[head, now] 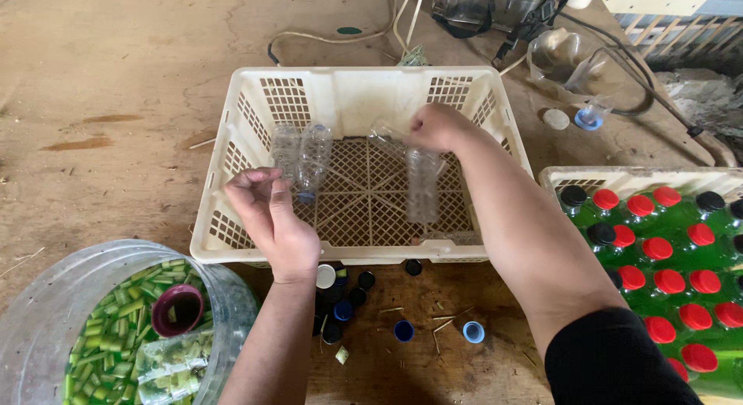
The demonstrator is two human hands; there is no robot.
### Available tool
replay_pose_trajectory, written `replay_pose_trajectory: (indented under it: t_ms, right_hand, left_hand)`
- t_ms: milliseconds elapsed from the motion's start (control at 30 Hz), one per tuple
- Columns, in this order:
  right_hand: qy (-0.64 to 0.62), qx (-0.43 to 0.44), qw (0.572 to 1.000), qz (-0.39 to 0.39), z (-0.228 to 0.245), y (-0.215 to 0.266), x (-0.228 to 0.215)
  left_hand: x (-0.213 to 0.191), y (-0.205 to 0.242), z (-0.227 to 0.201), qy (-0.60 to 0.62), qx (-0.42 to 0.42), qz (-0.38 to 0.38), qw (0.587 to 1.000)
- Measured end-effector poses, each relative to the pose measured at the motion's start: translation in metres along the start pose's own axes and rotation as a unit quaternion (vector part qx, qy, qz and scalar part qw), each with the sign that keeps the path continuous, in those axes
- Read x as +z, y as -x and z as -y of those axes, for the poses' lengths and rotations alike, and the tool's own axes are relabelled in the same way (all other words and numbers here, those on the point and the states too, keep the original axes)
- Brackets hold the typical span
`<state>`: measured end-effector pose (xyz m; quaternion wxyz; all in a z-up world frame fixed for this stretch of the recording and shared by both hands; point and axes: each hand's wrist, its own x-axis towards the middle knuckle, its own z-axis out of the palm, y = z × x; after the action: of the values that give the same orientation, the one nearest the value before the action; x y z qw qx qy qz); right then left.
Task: The person fills plastic bottles with chopped green vegetables using a funnel. They take bottles from a crate, fill them from a large container, screw on caps, and place the filled bottles into another crate.
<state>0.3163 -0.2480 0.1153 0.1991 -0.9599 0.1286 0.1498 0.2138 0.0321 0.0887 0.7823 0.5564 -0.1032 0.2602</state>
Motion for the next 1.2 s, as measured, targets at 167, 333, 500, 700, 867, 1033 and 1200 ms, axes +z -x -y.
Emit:
replay_pose_trajectory:
  t_ms: [167, 333, 500, 700, 867, 1033, 1200]
  right_hand:
    - [-0.118, -0.115, 0.986, -0.037, 0.014, 0.014, -0.005]
    - [-0.190, -0.160, 0.967, -0.064, 0.017, 0.010, 0.001]
    - [-0.395, -0.214, 0.893, 0.029, 0.006, -0.001, 0.004]
    - [-0.505, -0.233, 0.823, 0.117, 0.008, 0.005, 0.006]
    - [-0.450, -0.262, 0.839, 0.159, 0.015, 0.015, 0.003]
    - [-0.458, -0.272, 0.831, 0.161, 0.013, 0.013, -0.003]
    - [-0.437, -0.267, 0.845, 0.153, 0.012, 0.008, -0.003]
  left_hand:
    - [0.001, -0.003, 0.004, -0.062, 0.001, 0.032, 0.998]
    - [0.005, -0.009, 0.003, -0.145, -0.020, 0.060, 0.987]
    - [0.016, -0.016, -0.012, -0.319, -0.109, 0.121, 0.934]
    - [0.045, -0.024, -0.035, -0.500, -0.234, 0.257, 0.793]
    - [0.051, -0.025, -0.045, -0.532, -0.256, 0.331, 0.736]
    - [0.049, -0.024, -0.040, -0.509, -0.267, 0.343, 0.743]
    - [0.053, -0.026, -0.037, -0.529, -0.278, 0.347, 0.723]
